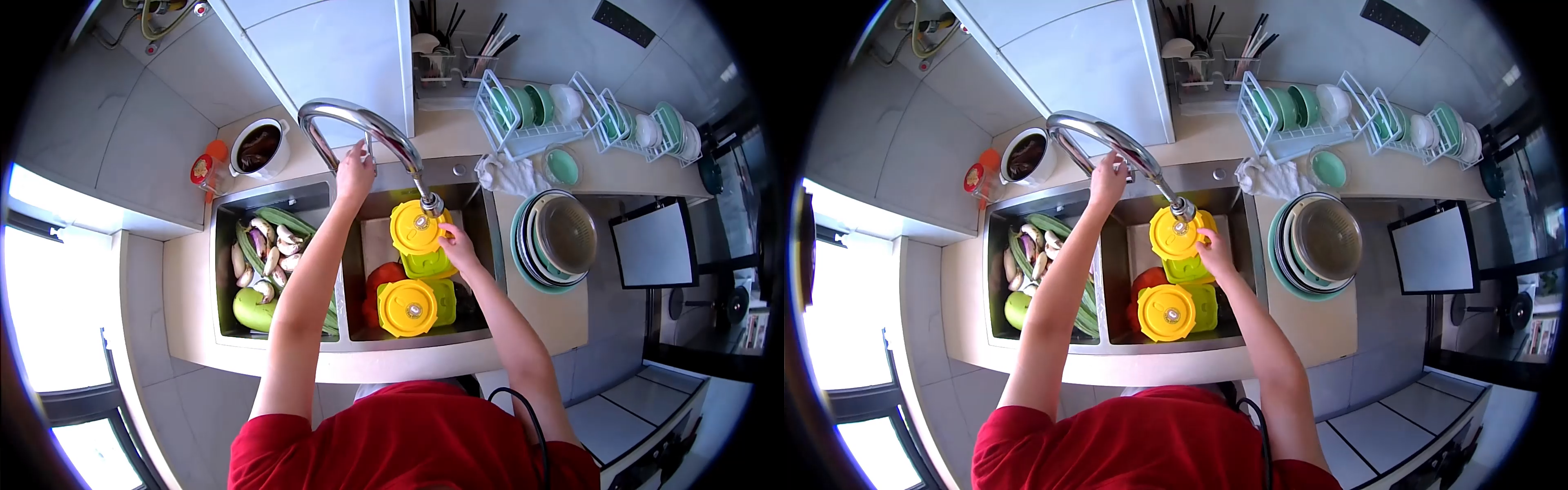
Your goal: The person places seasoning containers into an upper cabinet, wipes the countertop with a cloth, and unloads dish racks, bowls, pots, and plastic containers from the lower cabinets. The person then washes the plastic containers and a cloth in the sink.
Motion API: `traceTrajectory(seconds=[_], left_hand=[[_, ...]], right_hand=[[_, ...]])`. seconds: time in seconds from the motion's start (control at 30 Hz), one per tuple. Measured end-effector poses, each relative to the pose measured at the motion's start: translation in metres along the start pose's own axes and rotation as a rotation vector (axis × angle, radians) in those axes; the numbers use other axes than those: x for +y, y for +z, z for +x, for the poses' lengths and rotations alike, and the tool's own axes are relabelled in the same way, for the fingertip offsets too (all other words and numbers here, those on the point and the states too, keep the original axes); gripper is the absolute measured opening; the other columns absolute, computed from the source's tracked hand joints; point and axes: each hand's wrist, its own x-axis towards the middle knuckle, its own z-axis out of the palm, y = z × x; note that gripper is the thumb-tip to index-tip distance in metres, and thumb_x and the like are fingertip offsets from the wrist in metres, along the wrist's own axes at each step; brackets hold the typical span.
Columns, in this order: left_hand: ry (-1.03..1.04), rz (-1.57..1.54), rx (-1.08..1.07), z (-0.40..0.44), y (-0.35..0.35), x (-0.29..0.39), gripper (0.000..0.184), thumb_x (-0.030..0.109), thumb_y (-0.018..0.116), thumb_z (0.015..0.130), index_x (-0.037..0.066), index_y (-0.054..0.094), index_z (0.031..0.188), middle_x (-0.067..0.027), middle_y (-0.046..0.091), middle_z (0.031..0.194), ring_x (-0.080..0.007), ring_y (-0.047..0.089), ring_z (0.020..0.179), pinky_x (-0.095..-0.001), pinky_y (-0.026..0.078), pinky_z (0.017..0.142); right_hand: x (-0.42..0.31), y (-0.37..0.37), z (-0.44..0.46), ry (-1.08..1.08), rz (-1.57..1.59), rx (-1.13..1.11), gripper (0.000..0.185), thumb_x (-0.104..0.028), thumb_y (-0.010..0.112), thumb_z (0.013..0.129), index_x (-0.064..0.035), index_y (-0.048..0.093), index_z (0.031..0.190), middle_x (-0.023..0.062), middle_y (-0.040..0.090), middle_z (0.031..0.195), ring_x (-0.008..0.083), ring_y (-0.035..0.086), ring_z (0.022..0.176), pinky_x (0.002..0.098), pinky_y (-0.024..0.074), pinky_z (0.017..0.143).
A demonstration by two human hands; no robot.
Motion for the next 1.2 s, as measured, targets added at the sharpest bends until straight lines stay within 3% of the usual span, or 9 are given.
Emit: traceTrajectory(seconds=[0.17, 0.33, 0.67, 0.8, 0.87, 0.93, 1.0, 1.13, 1.2], left_hand=[[-0.087, 0.21, -0.055, 0.02, 0.013, 0.012, 0.045, 0.015, 0.053, 0.082, 0.001, 0.042, 0.123, -0.0236, 0.058, 0.103, -0.0382, 0.055, 0.096, -0.0445, 0.045, 0.083], [-0.151, 0.199, -0.103, 0.03, 0.019, 0.012, 0.043, 0.013, 0.053, 0.081, 0.0, 0.044, 0.121, -0.0225, 0.058, 0.106, -0.037, 0.055, 0.098, -0.0437, 0.044, 0.085], [-0.192, 0.115, -0.099, 0.017, 0.013, 0.021, 0.038, 0.008, 0.05, 0.08, 0.01, 0.054, 0.117, -0.0153, 0.063, 0.099, -0.0317, 0.06, 0.092, -0.0404, 0.046, 0.081], [-0.146, 0.115, -0.138, 0.007, 0.019, 0.017, 0.036, 0.009, 0.053, 0.078, 0.008, 0.056, 0.114, -0.0146, 0.062, 0.099, -0.033, 0.058, 0.09, -0.0408, 0.047, 0.079], [0.256, 0.087, 0.247, -0.027, 0.026, 0.016, 0.036, 0.011, 0.057, 0.077, 0.008, 0.055, 0.113, -0.0153, 0.059, 0.101, -0.0345, 0.054, 0.091, -0.0413, 0.045, 0.081], [0.107, -0.033, -0.037, -0.073, 0.039, 0.009, 0.04, 0.015, 0.061, 0.076, 0.008, 0.054, 0.114, -0.0164, 0.054, 0.106, -0.0352, 0.05, 0.093, -0.0422, 0.041, 0.085], [0.161, 0.177, -0.061, -0.111, 0.059, -0.01, 0.051, 0.02, 0.064, 0.074, 0.006, 0.048, 0.12, -0.019, 0.052, 0.111, -0.0342, 0.049, 0.102, -0.0388, 0.04, 0.09], [-0.183, 0.078, -0.192, -0.129, 0.1, -0.052, 0.074, 0.03, 0.071, 0.072, 0.012, 0.035, 0.134, -0.0201, 0.049, 0.121, -0.0335, 0.05, 0.111, -0.039, 0.042, 0.092], [-0.422, -0.252, -0.268, -0.132, 0.097, -0.044, 0.074, 0.03, 0.073, 0.071, 0.011, 0.035, 0.132, -0.0195, 0.053, 0.118, -0.0315, 0.053, 0.109, -0.0378, 0.043, 0.092]], right_hand=[[0.006, -0.002, 0.001, -0.011, 0.058, 0.018, 0.033, -0.011, 0.059, 0.081, -0.0068, 0.055, 0.113, 0.0108, 0.061, 0.1, 0.0183, 0.059, 0.079, 0.0294, 0.0477, 0.073], [0.007, 0.001, 0.001, 0.004, 0.122, 0.031, 0.032, -0.011, 0.058, 0.082, -0.0069, 0.055, 0.113, 0.0097, 0.061, 0.1, 0.0176, 0.06, 0.08, 0.0292, 0.048, 0.074], [0.004, 0.006, 0.007, 0.01, -0.036, 0.041, 0.034, -0.009, 0.058, 0.08, -0.0043, 0.054, 0.113, 0.0133, 0.063, 0.094, 0.0214, 0.061, 0.086, 0.0305, 0.0474, 0.077], [0.011, 0.006, 0.013, 0.01, -0.081, 0.071, 0.037, -0.008, 0.06, 0.078, -0.0013, 0.052, 0.113, 0.0148, 0.062, 0.097, 0.0256, 0.061, 0.092, 0.0323, 0.0466, 0.08], [0.021, 0.007, 0.015, -0.041, -0.052, 0.064, 0.041, -0.006, 0.06, 0.077, -0.0016, 0.05, 0.116, 0.0144, 0.061, 0.101, 0.0254, 0.06, 0.093, 0.0324, 0.0463, 0.081], [0.023, 0.003, 0.015, -0.092, -0.02, 0.069, 0.045, -0.005, 0.06, 0.076, -0.002, 0.048, 0.118, 0.0139, 0.06, 0.104, 0.0252, 0.06, 0.095, 0.0326, 0.0461, 0.082], [0.021, 0.005, 0.009, -0.126, 0.056, 0.104, 0.05, -0.001, 0.061, 0.076, -0.0063, 0.043, 0.122, 0.0041, 0.058, 0.096, 0.0135, 0.056, 0.082, 0.0268, 0.0462, 0.075], [0.01, 0.01, 0.005, 0.115, 0.1, 0.115, 0.063, -0.005, 0.065, 0.069, -0.0051, 0.039, 0.127, 0.0114, 0.057, 0.108, 0.0201, 0.058, 0.095, 0.0302, 0.0459, 0.082], [0.005, 0.023, 0.007, 0.131, 0.123, 0.108, 0.069, -0.005, 0.067, 0.066, -0.0044, 0.038, 0.128, 0.0114, 0.058, 0.105, 0.0177, 0.059, 0.088, 0.0291, 0.0495, 0.07]])
